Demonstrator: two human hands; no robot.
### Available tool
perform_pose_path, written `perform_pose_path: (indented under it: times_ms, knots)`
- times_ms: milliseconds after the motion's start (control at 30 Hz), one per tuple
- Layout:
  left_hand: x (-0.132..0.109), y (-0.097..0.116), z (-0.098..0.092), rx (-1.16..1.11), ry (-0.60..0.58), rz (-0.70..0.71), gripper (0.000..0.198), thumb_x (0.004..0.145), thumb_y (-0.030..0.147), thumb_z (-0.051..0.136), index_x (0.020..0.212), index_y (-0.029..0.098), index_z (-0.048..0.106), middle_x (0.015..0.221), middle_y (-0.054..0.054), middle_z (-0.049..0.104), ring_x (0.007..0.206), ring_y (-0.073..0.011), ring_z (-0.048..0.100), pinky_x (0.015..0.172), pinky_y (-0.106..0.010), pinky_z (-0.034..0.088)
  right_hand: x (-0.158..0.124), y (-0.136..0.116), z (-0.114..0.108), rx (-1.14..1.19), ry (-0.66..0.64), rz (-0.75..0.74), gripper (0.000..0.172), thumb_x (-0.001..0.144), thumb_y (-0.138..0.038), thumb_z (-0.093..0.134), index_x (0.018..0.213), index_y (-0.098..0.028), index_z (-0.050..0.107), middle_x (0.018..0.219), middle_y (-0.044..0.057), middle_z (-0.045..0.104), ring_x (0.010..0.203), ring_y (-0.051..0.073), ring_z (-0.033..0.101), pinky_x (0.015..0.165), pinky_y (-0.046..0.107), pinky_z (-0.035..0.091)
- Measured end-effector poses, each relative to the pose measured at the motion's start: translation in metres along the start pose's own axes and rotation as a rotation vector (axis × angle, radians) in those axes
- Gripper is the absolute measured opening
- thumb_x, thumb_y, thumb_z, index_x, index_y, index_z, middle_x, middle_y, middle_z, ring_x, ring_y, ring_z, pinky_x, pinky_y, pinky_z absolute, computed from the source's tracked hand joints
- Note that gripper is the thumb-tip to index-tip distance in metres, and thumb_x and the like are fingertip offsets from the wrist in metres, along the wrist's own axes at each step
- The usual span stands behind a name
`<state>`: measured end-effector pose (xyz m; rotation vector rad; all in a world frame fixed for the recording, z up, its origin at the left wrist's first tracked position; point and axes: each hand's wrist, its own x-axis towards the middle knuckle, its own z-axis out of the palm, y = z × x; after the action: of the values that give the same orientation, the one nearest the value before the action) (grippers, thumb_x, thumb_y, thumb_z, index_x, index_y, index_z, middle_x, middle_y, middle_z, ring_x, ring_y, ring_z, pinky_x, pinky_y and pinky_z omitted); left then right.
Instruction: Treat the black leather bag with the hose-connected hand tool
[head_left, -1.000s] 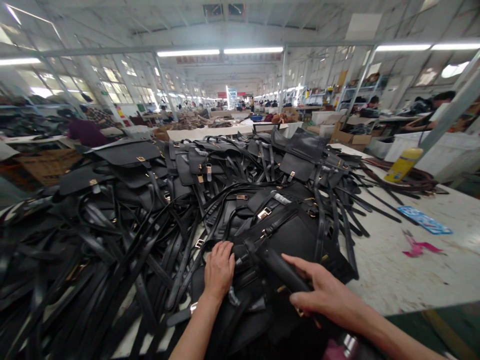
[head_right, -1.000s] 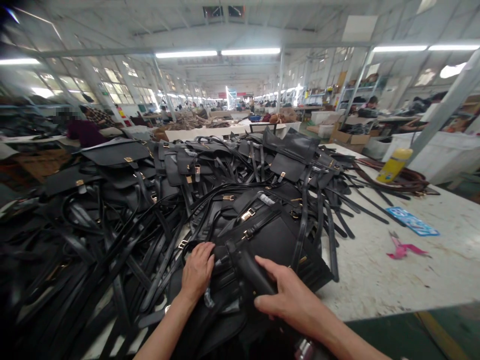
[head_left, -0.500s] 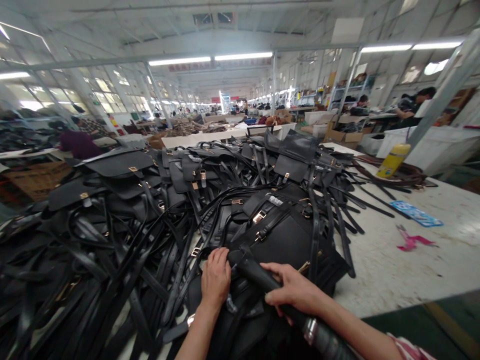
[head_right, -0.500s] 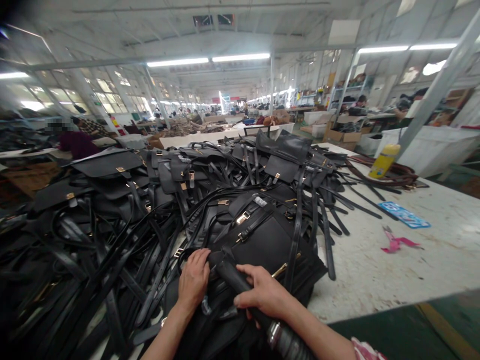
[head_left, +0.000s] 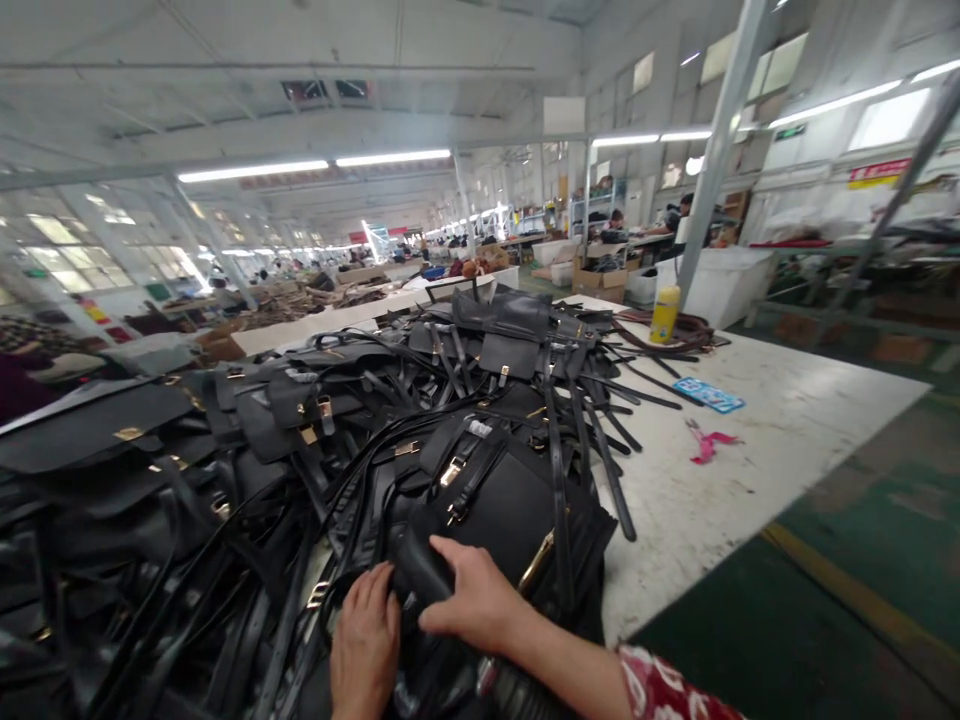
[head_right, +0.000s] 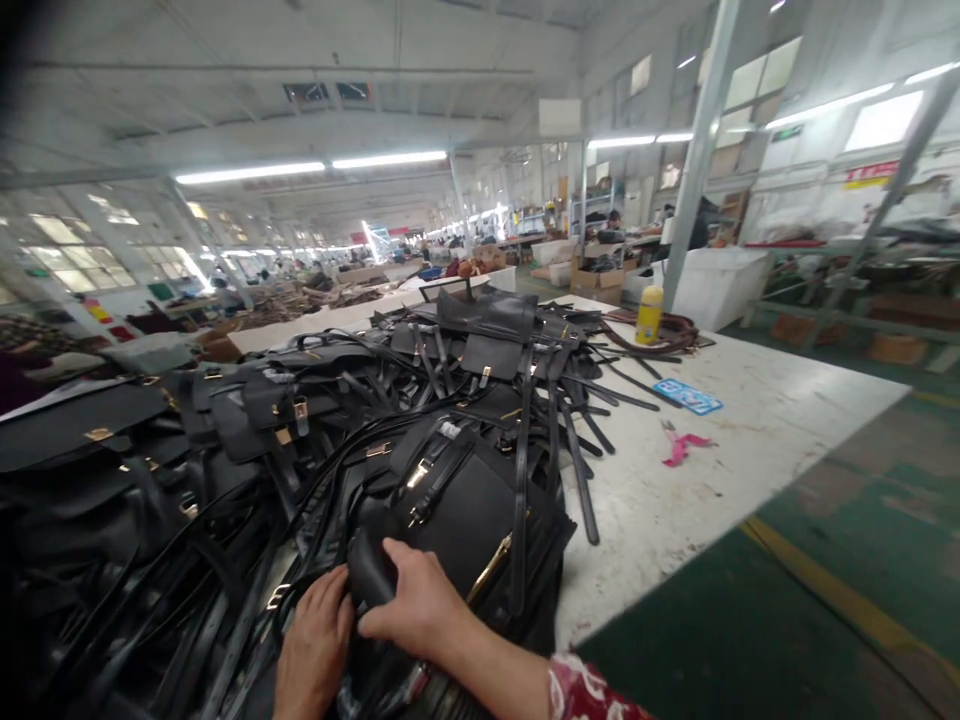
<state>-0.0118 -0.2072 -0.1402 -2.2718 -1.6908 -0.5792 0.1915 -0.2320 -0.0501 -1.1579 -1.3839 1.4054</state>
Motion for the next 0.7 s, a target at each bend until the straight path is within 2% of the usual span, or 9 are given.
perform_pose_path:
  times_ms: [67,133,200,267,367,433,500,600,700]
  knots:
    - [0.006,0.004,-0.002,0.074,-0.002,-0.029,0.031,0.082,0.021,0.032,0.105,0.016,0.053,0.109,-0.009,0.058,0.103,-0.025,0.049,0.08,-0.044,0.042,-0.03,-0.003,-0.015,0.05,0.031,-0.019,0.082,0.048,-0.011,0.068,0.125,-0.019,0.042,0.1,0.001,0.063,0.088,0.023,0.058,0.075,0.029,0.046]
    - [0.017,0.023,-0.008,0.135,0.037,-0.091,0.033,0.081,0.019,0.031,0.106,0.016,0.053,0.111,-0.012,0.056,0.104,-0.0283,0.049,0.08,-0.051,0.039,-0.07,-0.001,-0.04,0.11,0.05,-0.025,0.081,0.051,-0.009,0.065,0.127,-0.019,0.038,0.106,0.001,0.062,0.093,0.021,0.057,0.078,0.026,0.046]
    - [0.029,0.061,-0.016,0.095,0.09,-0.082,0.035,0.081,0.019,0.031,0.11,0.014,0.051,0.116,-0.014,0.053,0.11,-0.0297,0.044,0.083,-0.054,0.035,-0.11,0.003,-0.07,0.192,0.068,0.027,0.08,0.054,-0.007,0.061,0.129,-0.018,0.035,0.104,0.004,0.063,0.09,0.022,0.059,0.077,0.027,0.046]
    - [0.039,0.113,-0.022,-0.039,0.085,0.049,0.039,0.082,0.023,0.033,0.118,0.016,0.045,0.124,-0.013,0.047,0.118,-0.0272,0.036,0.09,-0.052,0.032,-0.143,0.012,-0.098,0.246,0.182,0.023,0.077,0.054,-0.01,0.058,0.128,-0.018,0.035,0.103,0.004,0.063,0.086,0.022,0.06,0.073,0.027,0.047]
    - [0.043,0.188,-0.021,-0.178,-0.061,0.321,0.056,0.078,0.033,0.042,0.131,0.023,0.028,0.139,-0.006,0.029,0.128,-0.027,0.019,0.098,-0.055,0.021,-0.17,0.025,-0.129,0.218,0.398,0.06,0.076,0.059,-0.019,0.059,0.13,-0.014,0.031,0.086,0.004,0.064,0.065,0.017,0.059,0.058,0.026,0.048]
    - [0.042,0.218,-0.011,-0.188,-0.128,0.39,0.066,0.072,0.037,0.048,0.133,0.025,0.025,0.142,-0.005,0.02,0.13,-0.0303,0.011,0.099,-0.061,0.013,-0.175,0.033,-0.14,0.228,0.452,0.113,0.078,0.062,-0.024,0.059,0.131,-0.011,0.026,0.071,0.001,0.061,0.046,0.012,0.051,0.042,0.023,0.044]
    - [0.039,0.228,0.002,-0.165,-0.137,0.397,0.068,0.07,0.037,0.049,0.133,0.025,0.026,0.143,-0.004,0.018,0.13,-0.0318,0.009,0.098,-0.063,0.008,-0.172,0.04,-0.144,0.281,0.405,0.14,0.08,0.061,-0.026,0.061,0.131,-0.01,0.026,0.064,-0.001,0.059,0.037,0.009,0.046,0.034,0.02,0.039]
    - [0.037,0.221,0.017,-0.119,-0.114,0.397,0.067,0.071,0.034,0.048,0.133,0.025,0.025,0.143,-0.005,0.018,0.13,-0.031,0.009,0.098,-0.064,0.005,-0.155,0.052,-0.146,0.353,0.28,0.164,0.079,0.059,-0.025,0.063,0.129,-0.009,0.029,0.06,-0.001,0.061,0.035,0.009,0.047,0.032,0.019,0.039]
    - [0.035,0.213,0.023,-0.087,-0.09,0.383,0.066,0.073,0.037,0.046,0.133,0.02,0.025,0.142,-0.007,0.019,0.13,-0.0295,0.009,0.099,-0.062,0.004,-0.129,0.064,-0.152,0.356,0.241,0.16,0.08,0.06,-0.026,0.062,0.129,-0.008,0.027,0.048,-0.002,0.061,0.031,0.012,0.048,0.031,0.021,0.039]
